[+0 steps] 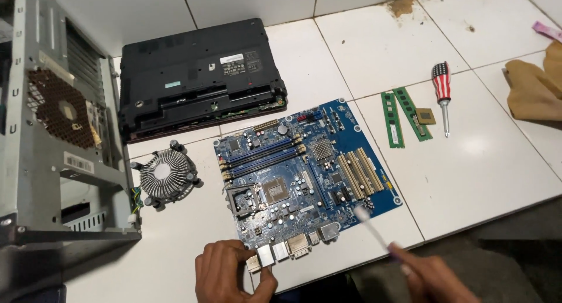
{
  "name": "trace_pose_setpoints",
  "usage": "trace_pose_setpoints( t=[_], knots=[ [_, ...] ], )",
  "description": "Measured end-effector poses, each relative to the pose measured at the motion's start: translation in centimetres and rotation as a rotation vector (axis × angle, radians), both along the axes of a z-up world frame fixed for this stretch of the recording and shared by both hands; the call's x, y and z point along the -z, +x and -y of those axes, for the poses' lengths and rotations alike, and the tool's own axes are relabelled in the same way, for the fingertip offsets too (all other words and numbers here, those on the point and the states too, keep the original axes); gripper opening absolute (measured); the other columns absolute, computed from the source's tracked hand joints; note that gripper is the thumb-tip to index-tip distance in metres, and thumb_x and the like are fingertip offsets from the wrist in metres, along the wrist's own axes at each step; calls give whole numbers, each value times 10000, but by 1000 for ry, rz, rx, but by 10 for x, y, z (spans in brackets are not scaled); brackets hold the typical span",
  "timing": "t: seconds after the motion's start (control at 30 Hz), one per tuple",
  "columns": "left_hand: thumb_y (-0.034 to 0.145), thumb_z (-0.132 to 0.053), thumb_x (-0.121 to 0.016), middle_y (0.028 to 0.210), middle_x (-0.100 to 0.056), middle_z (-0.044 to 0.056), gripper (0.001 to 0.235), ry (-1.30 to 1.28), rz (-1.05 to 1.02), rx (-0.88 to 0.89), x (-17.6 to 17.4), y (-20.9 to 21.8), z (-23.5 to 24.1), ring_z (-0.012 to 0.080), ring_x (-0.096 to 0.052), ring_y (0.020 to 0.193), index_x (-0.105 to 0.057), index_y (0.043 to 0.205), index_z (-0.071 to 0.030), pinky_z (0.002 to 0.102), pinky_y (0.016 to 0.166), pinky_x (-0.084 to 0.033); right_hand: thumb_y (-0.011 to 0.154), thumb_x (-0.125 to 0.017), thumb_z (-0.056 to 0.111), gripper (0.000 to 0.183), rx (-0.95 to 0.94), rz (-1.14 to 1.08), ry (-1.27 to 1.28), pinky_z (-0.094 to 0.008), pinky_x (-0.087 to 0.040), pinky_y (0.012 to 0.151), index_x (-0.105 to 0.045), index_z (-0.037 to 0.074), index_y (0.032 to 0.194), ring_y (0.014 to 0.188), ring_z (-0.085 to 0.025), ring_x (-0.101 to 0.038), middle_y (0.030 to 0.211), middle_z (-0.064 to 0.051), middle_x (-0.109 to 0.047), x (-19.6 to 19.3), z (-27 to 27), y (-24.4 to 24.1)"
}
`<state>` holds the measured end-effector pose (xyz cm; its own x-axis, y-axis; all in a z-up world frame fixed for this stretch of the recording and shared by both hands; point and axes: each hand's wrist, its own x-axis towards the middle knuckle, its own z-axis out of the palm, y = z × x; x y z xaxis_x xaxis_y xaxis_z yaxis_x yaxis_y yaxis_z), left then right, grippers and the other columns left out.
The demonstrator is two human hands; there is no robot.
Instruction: The person uses a toothbrush to clean dust and debris from a blue computer motherboard placed on a white tiled floor. The person scrubs various areas of the board, including the CPU socket, RAM slots, and expansion slots, while holding the board steady with the other hand. A disassembled computer case, a CPU fan, and RAM sticks are visible nearby.
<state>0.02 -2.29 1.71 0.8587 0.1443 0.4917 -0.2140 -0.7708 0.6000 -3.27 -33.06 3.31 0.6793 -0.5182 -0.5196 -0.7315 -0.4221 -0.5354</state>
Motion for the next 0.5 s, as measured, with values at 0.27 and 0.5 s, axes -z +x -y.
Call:
trace_pose_setpoints(
  t=[0.27,0.5],
  knots=[
    [574,-216,-747,832,-651,-14,271,10,-31,-13,2,0,-1,206,-596,769,-668,826,-154,362,719,-398,969,-685,418,707,-632,-402,-184,-138,-610,672,-374,699,1539,575,10,-698,701,126,-783,157,86,-10],
    [595,-186,-739,834,-653,9,250,26,51,10,-6,2,3,213,-579,743,-633,814,-129,357,707,-395,975,-657,-23,349,-161,741,-403,-252,-390,596,-813,155,1231,593,-102,-511,776,-42,-690,-47,-52,-6]
  ],
)
